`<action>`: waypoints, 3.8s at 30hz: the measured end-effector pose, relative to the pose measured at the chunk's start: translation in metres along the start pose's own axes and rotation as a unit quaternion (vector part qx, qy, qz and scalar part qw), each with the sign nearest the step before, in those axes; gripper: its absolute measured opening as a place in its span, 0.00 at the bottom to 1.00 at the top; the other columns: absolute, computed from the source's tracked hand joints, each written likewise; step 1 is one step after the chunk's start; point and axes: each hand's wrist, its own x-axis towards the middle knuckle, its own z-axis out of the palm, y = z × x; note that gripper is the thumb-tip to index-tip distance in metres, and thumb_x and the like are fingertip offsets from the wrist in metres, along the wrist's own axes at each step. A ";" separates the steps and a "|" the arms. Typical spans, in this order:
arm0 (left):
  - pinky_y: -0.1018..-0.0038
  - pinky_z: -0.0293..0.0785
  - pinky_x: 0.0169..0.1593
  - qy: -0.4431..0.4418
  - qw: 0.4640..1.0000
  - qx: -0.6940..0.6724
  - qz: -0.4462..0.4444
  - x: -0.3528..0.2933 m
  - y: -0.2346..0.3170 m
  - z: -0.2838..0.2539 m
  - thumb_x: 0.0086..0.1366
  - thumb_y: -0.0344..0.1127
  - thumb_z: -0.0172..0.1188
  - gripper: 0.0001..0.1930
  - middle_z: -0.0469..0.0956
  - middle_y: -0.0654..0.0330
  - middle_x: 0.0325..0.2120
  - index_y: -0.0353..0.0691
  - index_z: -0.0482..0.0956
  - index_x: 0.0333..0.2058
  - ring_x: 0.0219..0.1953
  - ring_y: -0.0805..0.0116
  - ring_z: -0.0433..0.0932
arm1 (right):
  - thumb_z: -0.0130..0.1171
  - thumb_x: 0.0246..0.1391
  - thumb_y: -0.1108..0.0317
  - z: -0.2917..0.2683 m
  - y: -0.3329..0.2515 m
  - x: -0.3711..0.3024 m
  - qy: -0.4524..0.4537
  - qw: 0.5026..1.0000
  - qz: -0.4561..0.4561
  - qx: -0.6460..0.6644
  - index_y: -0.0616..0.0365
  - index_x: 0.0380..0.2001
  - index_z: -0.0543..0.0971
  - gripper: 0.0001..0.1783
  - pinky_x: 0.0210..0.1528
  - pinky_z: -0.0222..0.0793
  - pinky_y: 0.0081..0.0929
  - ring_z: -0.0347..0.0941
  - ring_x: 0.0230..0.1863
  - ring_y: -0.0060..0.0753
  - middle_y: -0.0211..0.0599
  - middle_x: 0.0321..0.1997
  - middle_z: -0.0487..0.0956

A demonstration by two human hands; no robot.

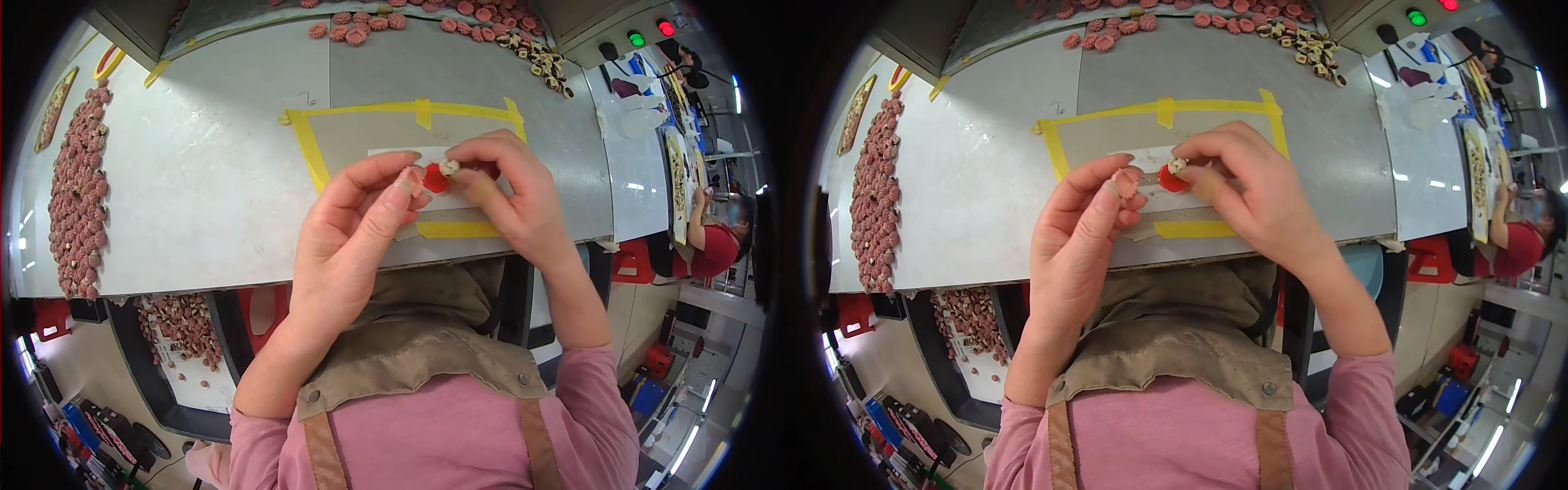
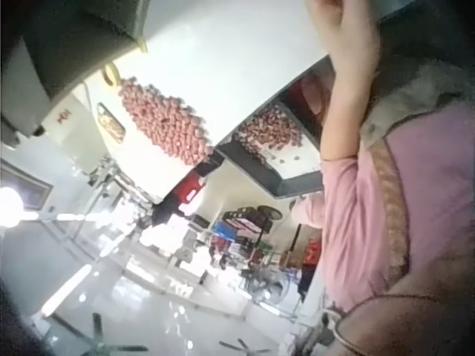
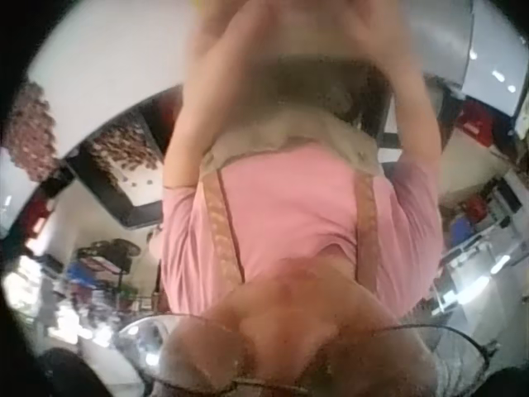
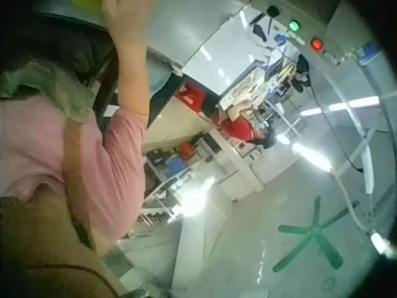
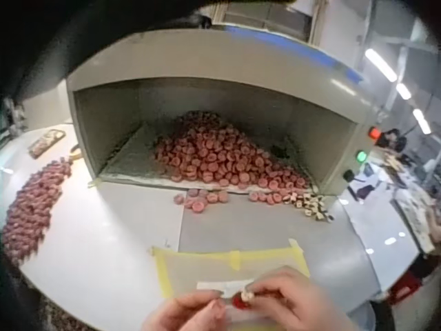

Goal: The person assembles miniature figurine heads by joining hair and face pieces with adhesive by hand, and replenishes adhesive in a small cap using a squeeze bottle.

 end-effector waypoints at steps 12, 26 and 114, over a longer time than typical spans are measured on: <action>0.78 0.67 0.53 -0.023 0.999 -0.007 0.026 0.003 -0.004 0.010 0.66 0.29 0.53 0.13 0.75 0.58 0.45 0.32 0.71 0.49 0.48 0.74 0.72 | 0.56 0.56 0.71 0.022 -0.008 -0.010 0.081 0.966 0.006 0.244 0.59 0.43 0.73 0.11 0.39 0.66 0.19 0.70 0.36 0.23 0.32 0.39 0.74; 0.75 0.71 0.50 -0.063 0.963 0.202 0.164 0.005 -0.011 0.003 0.64 0.24 0.54 0.15 0.73 0.55 0.44 0.33 0.71 0.50 0.48 0.70 0.73 | 0.62 0.52 0.69 0.014 -0.009 -0.012 0.107 0.986 -0.123 0.027 0.58 0.40 0.74 0.13 0.39 0.69 0.25 0.71 0.38 0.32 0.37 0.39 0.74; 0.68 0.71 0.37 -0.068 0.693 0.644 0.317 0.148 0.047 -0.040 0.59 0.30 0.58 0.11 0.71 0.56 0.36 0.38 0.74 0.41 0.35 0.57 0.73 | 0.59 0.52 0.62 -0.053 0.110 0.077 0.139 0.952 -0.059 -0.266 0.55 0.45 0.74 0.18 0.42 0.69 0.32 0.72 0.40 0.41 0.40 0.45 0.71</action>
